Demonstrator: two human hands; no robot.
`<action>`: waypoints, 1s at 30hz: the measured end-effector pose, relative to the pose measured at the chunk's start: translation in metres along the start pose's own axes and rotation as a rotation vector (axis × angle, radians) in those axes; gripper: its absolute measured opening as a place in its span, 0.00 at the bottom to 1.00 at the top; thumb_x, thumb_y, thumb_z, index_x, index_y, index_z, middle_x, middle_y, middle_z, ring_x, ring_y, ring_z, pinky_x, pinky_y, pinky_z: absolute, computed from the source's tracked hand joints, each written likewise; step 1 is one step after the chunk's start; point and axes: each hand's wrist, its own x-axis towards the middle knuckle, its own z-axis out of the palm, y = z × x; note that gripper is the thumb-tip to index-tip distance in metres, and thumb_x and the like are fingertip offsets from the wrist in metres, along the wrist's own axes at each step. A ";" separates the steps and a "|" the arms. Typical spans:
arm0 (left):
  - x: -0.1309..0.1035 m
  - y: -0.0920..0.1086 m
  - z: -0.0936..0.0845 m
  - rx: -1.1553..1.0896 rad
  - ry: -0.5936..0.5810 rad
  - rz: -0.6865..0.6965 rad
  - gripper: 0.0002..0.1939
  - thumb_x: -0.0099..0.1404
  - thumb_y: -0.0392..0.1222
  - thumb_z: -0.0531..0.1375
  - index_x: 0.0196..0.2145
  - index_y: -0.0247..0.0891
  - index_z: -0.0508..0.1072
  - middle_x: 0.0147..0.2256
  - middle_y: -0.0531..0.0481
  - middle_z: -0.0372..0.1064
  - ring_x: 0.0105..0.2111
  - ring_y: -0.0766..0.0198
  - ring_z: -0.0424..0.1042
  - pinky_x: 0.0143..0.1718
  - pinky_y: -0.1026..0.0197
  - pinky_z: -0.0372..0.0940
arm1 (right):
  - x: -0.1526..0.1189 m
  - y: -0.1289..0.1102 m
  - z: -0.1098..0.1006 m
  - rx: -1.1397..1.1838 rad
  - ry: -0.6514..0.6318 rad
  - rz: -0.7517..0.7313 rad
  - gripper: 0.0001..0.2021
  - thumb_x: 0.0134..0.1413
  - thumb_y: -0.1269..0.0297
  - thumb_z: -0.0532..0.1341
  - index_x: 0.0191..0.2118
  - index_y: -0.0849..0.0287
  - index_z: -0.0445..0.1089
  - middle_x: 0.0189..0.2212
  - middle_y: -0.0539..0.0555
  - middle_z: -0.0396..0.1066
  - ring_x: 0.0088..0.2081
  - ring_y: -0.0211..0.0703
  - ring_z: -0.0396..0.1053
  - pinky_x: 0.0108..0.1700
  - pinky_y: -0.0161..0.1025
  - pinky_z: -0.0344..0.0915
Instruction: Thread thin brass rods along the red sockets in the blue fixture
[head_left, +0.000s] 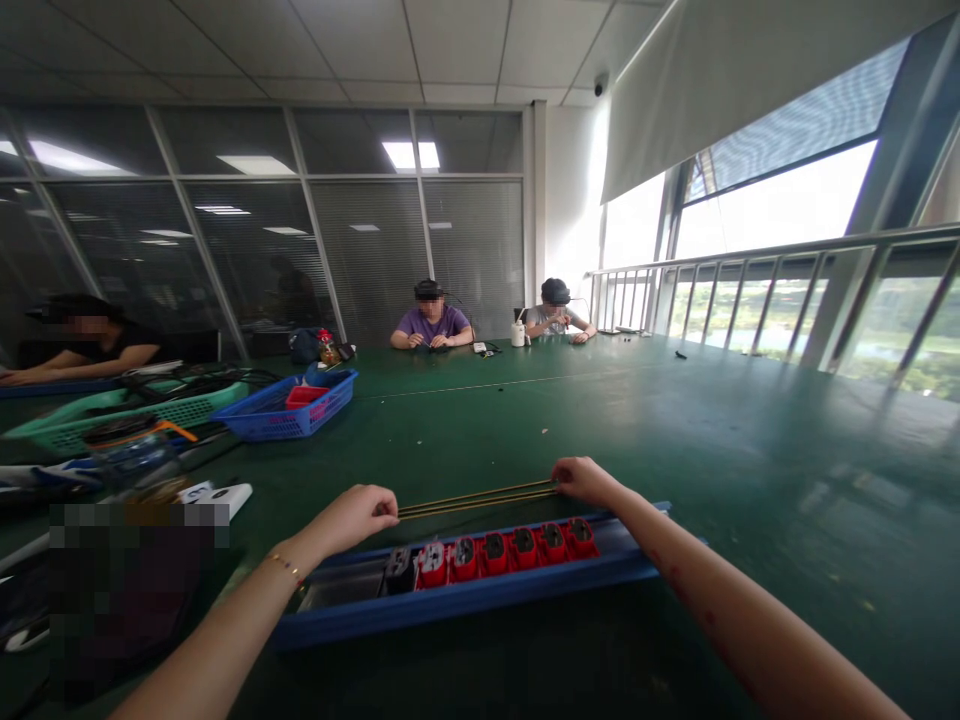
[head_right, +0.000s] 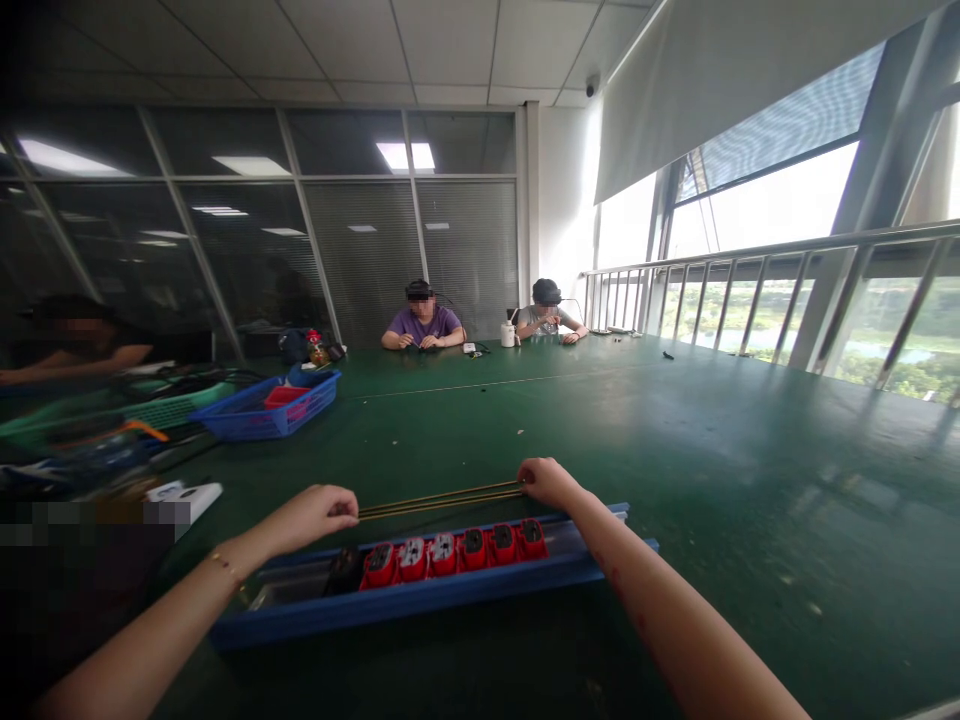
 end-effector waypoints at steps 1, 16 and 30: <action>0.004 0.000 0.003 0.028 -0.010 0.003 0.10 0.54 0.48 0.54 0.27 0.41 0.71 0.26 0.53 0.71 0.27 0.64 0.69 0.26 0.67 0.57 | -0.001 -0.002 -0.001 -0.012 0.001 -0.004 0.09 0.42 0.68 0.59 0.33 0.59 0.70 0.26 0.50 0.70 0.29 0.38 0.66 0.31 0.31 0.60; 0.031 0.001 0.011 0.273 -0.040 0.062 0.12 0.50 0.32 0.54 0.34 0.41 0.69 0.36 0.48 0.67 0.37 0.59 0.66 0.37 0.60 0.58 | 0.015 -0.039 -0.013 -0.457 -0.270 -0.166 0.23 0.40 0.76 0.57 0.46 0.54 0.64 0.43 0.57 0.67 0.44 0.49 0.64 0.41 0.41 0.60; 0.022 -0.009 0.006 0.048 0.001 0.006 0.07 0.52 0.37 0.50 0.28 0.38 0.65 0.29 0.53 0.66 0.29 0.66 0.66 0.29 0.67 0.58 | 0.009 -0.026 -0.022 -0.113 -0.281 -0.148 0.09 0.42 0.69 0.55 0.32 0.58 0.70 0.28 0.50 0.70 0.29 0.38 0.66 0.27 0.30 0.58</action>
